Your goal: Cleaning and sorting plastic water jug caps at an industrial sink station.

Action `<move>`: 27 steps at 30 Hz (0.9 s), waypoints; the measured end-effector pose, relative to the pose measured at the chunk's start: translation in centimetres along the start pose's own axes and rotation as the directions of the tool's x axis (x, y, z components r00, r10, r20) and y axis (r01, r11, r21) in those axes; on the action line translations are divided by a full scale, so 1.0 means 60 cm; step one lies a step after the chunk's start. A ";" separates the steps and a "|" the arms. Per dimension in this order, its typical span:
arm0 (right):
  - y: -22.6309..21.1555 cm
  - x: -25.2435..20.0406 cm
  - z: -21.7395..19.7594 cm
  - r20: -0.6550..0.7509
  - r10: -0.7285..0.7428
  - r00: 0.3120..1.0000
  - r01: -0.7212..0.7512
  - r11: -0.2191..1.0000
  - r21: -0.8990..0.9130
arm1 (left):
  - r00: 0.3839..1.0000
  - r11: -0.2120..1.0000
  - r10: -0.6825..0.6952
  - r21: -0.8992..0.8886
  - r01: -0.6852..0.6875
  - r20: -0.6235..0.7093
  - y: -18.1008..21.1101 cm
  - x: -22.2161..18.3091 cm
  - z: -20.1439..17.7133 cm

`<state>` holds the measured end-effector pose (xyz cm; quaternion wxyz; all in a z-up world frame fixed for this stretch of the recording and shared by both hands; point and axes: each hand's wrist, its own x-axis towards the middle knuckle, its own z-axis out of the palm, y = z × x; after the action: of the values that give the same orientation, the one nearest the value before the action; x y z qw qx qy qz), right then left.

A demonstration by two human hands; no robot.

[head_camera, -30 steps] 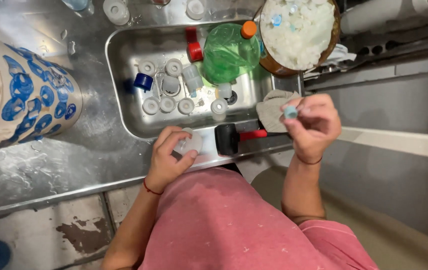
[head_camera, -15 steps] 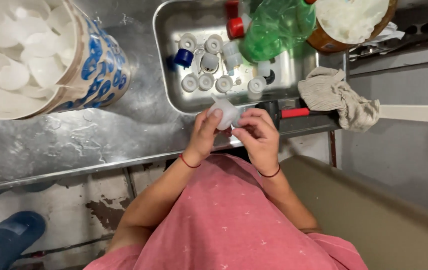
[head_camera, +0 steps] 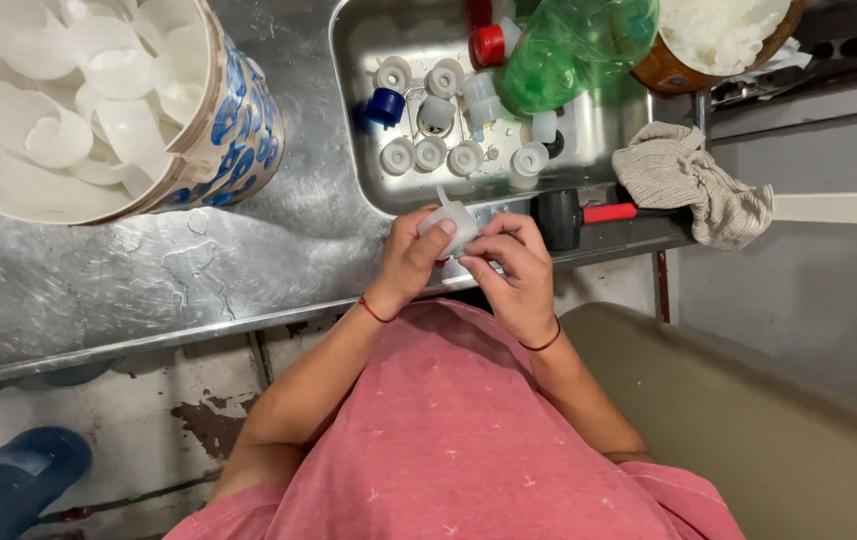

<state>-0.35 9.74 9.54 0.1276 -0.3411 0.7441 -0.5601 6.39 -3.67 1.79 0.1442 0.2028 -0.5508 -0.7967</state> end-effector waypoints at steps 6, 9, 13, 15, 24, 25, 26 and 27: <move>0.097 -0.007 -0.008 0.027 0.139 0.990 -0.141 0.947 0.288 | 0.996 0.996 0.077 0.043 -0.079 0.044 -0.039 0.009 -0.001; 0.006 0.022 -0.022 0.239 0.022 0.971 -0.007 0.998 -0.064 | 0.999 0.999 0.019 0.042 -0.021 0.038 -0.053 -0.003 0.018; 0.036 -0.013 -0.008 0.207 0.085 0.975 -0.085 0.996 -0.011 | 0.999 0.996 -0.032 0.087 0.033 -0.020 -0.057 -0.029 0.028; 0.033 -0.020 0.005 0.081 0.131 0.988 -0.125 0.989 -0.078 | 0.998 0.983 -0.045 0.174 0.053 -0.051 -0.068 -0.029 0.031; 0.151 -0.027 -0.019 -0.027 0.201 0.979 -0.203 0.971 -0.128 | 0.989 0.845 0.019 0.527 -0.094 0.145 -0.055 0.036 0.038; 0.148 -0.027 -0.035 -0.026 0.202 0.979 -0.204 0.971 -0.124 | 0.989 0.843 0.017 0.530 -0.092 0.144 -0.054 0.057 0.035; 0.145 -0.027 -0.052 -0.033 0.219 0.975 -0.221 0.968 -0.118 | 0.987 0.759 -0.007 0.643 -0.100 0.161 -0.053 0.079 0.032; 0.143 -0.028 -0.069 -0.033 0.236 0.971 -0.238 0.965 -0.112 | 0.985 0.661 -0.034 0.743 -0.104 0.168 -0.053 0.096 0.030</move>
<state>-4.61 15.12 2.73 0.1667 -0.2512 0.8116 -0.5004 0.44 -3.72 -1.61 0.0167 0.1659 -0.8435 -0.5105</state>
